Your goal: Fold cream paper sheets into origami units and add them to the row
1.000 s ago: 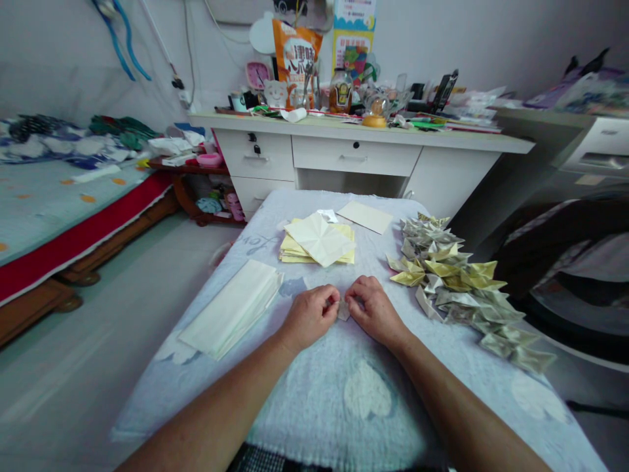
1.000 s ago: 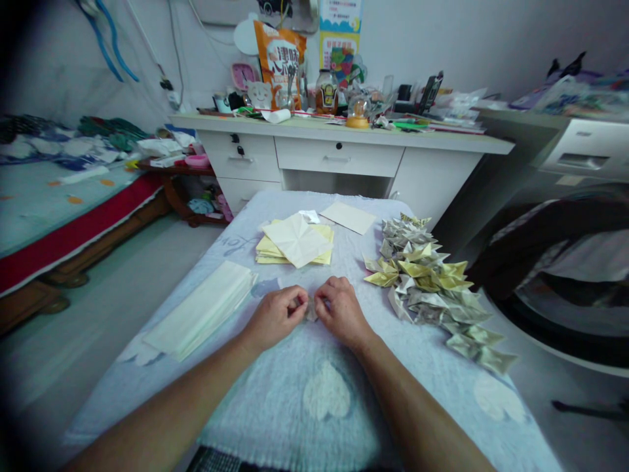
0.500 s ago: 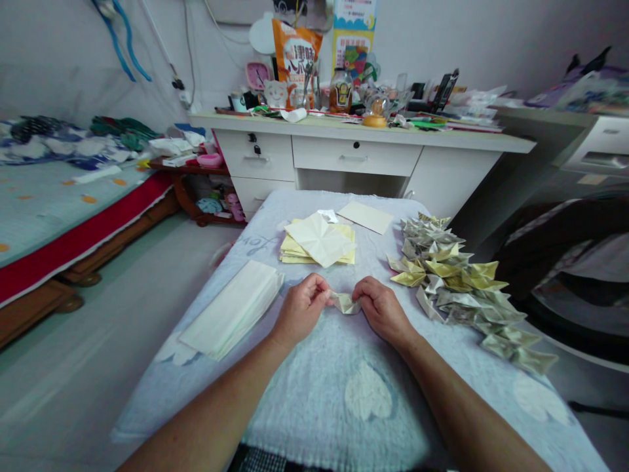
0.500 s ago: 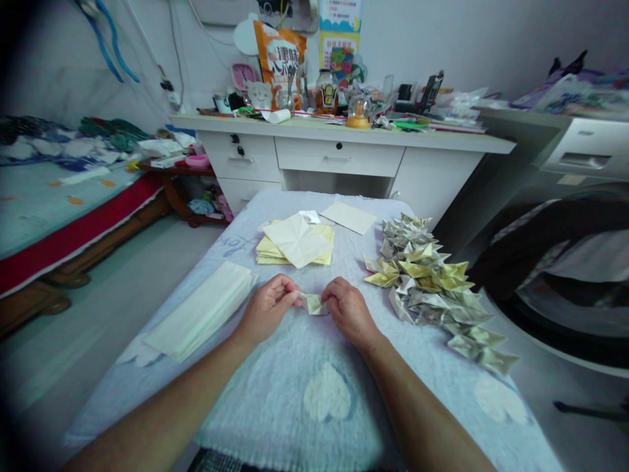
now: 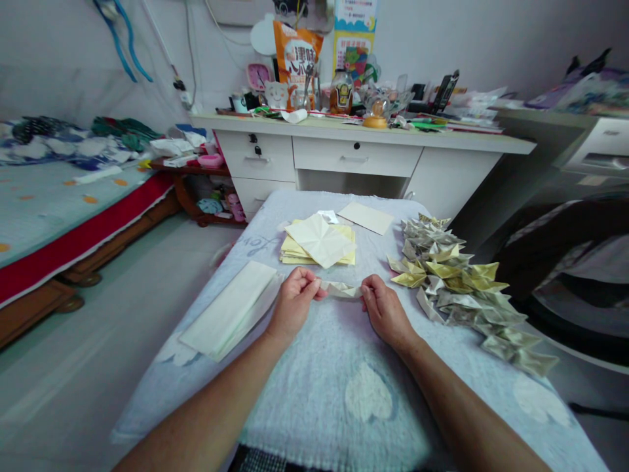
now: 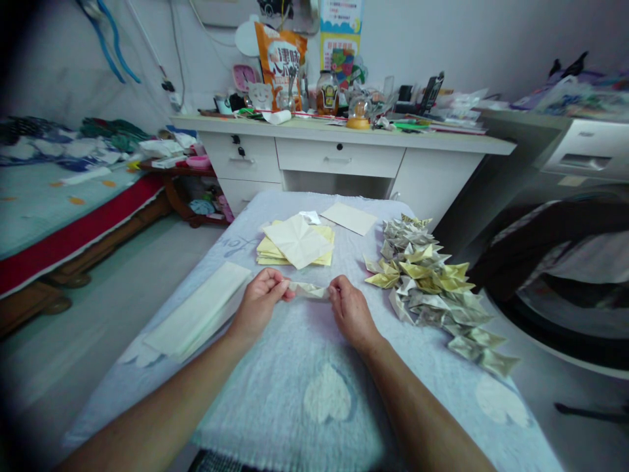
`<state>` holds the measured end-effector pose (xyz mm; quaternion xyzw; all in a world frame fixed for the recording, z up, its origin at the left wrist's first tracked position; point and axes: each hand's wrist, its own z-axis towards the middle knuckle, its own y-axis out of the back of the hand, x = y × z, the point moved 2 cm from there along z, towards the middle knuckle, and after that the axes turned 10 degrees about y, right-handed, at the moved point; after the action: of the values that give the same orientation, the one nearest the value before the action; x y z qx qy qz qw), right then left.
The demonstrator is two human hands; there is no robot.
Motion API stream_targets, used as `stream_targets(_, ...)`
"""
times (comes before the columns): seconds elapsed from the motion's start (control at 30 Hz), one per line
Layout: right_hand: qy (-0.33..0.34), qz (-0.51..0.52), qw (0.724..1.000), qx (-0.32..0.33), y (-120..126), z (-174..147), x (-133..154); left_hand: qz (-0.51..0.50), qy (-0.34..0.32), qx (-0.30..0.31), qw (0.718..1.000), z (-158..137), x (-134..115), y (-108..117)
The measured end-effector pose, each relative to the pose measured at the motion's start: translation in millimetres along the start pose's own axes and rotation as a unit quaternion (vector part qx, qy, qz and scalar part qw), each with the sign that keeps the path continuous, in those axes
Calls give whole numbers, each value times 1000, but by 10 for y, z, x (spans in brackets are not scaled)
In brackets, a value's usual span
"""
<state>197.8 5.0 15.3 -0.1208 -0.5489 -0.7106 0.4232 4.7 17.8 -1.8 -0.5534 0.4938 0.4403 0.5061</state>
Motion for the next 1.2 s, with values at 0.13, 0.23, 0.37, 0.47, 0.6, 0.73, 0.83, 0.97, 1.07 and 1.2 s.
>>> stream_targets(0.13,-9,51,999,5,-38,-19,-22,-14,4,-2,1000,6,-3,3)
stream_targets(0.23,-14,102,995,6,-74,-30,-45,-2,2,5,1000,-5,-1,-11)
stream_targets(0.37,-6,136,991,5,-90,-27,-50,34,-13,27,999,-28,2,-39)
stream_targets(0.47,-3,145,989,2,-87,-28,-47,90,-38,25,995,-58,-10,-46)
stream_targets(0.6,1,134,991,14,-101,-36,-42,206,-80,10,975,-112,-54,-54)
stream_targets(0.73,46,86,995,25,-114,-20,-11,254,-105,14,961,-134,-88,-81)
stream_targets(0.83,58,66,996,25,-114,-8,2,252,-97,21,963,-115,-71,-94)
stream_targets(0.97,18,72,997,21,-113,-19,-13,215,-62,32,974,-74,-9,-80)
stream_targets(1.07,-3,114,993,10,-125,-36,-37,179,-34,38,983,-48,31,-66)
stream_targets(1.2,-18,173,985,-2,-152,-42,-65,102,12,31,994,-19,42,-68)
